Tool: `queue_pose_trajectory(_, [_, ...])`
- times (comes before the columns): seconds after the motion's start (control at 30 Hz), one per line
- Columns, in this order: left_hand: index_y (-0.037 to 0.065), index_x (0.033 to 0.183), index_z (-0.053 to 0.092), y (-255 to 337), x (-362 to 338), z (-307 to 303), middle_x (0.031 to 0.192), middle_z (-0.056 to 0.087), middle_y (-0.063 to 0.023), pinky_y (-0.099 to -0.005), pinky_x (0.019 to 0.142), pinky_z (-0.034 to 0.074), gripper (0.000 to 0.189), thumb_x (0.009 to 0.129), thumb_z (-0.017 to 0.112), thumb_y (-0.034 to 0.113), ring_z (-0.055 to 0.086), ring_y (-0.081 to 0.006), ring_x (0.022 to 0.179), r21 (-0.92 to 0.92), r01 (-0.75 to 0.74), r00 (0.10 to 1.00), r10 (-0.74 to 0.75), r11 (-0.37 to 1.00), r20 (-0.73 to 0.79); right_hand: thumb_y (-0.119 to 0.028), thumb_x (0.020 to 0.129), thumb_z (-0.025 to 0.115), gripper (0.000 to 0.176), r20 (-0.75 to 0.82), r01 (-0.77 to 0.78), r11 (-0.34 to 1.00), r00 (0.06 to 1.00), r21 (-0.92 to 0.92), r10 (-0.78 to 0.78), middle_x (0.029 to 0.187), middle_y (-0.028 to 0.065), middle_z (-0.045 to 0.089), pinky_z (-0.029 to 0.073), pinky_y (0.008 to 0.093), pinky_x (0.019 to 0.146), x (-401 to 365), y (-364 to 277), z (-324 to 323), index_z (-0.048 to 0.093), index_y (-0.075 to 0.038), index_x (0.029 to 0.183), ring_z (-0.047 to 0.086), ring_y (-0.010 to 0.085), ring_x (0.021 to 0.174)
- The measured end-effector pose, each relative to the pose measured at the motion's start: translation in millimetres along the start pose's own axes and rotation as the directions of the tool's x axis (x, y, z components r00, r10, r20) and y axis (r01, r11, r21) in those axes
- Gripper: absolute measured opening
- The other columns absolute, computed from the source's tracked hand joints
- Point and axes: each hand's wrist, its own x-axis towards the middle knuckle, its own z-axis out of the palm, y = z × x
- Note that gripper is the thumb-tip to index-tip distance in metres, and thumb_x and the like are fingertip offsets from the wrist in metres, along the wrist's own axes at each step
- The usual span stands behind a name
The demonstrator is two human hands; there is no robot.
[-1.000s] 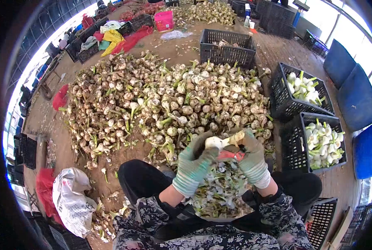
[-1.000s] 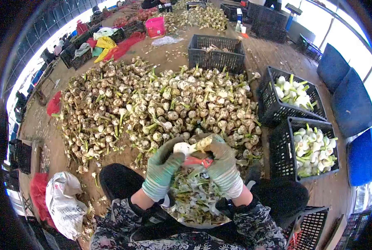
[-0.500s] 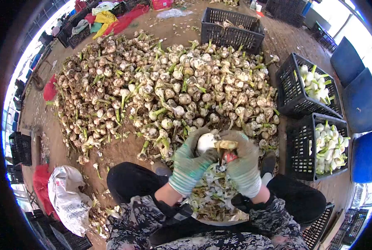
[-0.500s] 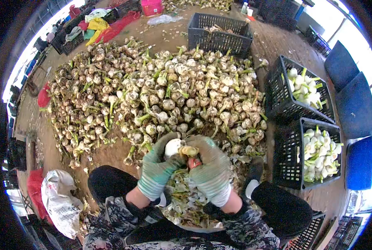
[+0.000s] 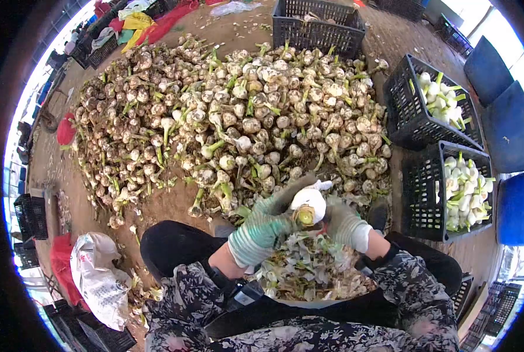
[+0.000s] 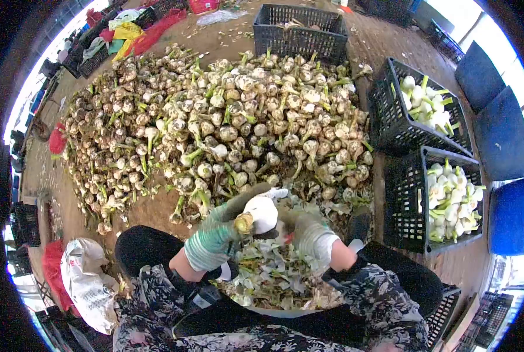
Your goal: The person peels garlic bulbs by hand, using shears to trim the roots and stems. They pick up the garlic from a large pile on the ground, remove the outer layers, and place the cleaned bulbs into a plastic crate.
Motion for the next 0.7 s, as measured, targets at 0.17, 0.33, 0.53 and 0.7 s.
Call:
queue_pose_trajectory(0.17, [-0.002,0.129,0.032,-8.9,3.7,-14.4,0.119,0.048,-0.0096,-0.0299,0.092,0.039,0.078,0.067,0.072,0.025,0.049,-0.0176,0.106,-0.074,-0.032,0.999,0.03,0.997,-0.019,-0.032,0.083,0.05,0.039,0.234,0.07,0.996,0.969,0.046,-0.079,0.108,0.0126,0.057,0.045,0.0287,0.078,-39.5,-95.6,-61.2,0.051,-0.016,0.119,0.059,0.0253,0.085])
queue_pose_trajectory(0.33, [-0.001,0.126,0.036,-18.8,3.3,-9.1,0.113,0.053,-0.0081,-0.0254,0.084,0.043,0.068,0.067,0.068,0.007,0.052,-0.0126,0.098,0.393,-0.121,0.991,0.136,0.911,-0.011,-0.048,0.081,0.05,0.054,0.074,0.197,0.97,0.979,-0.145,-0.187,0.108,0.0188,0.053,0.042,0.0327,0.083,-41.9,-136.3,-48.5,0.052,-0.003,0.11,0.055,0.0313,0.092])
queue_pose_trajectory(0.53, [0.002,0.124,0.04,0.6,-7.1,-6.9,0.116,0.051,-0.0067,-0.028,0.089,0.041,0.065,0.066,0.071,0.003,0.05,-0.0153,0.102,0.345,-0.09,0.994,0.108,0.934,-0.032,-0.031,0.078,0.061,0.042,0.1,0.127,0.852,0.974,0.508,-0.205,0.097,0.0165,0.058,0.042,0.0298,0.08,-49.7,-142.9,-49.5,0.052,0.0,0.104,0.057,0.0266,0.09])
queue_pose_trajectory(0.7, [0.002,0.123,0.041,7.0,-13.3,-2.2,0.114,0.052,-0.0075,-0.0293,0.09,0.04,0.062,0.067,0.068,0.001,0.05,-0.0162,0.103,0.196,-0.078,0.994,0.091,0.977,-0.058,-0.017,0.078,0.064,0.034,0.045,0.085,0.951,0.994,0.296,-0.103,0.09,0.0081,0.061,0.046,0.0284,0.078,-50.4,-155.9,-53.1,0.05,0.0,0.104,0.058,0.0163,0.088])
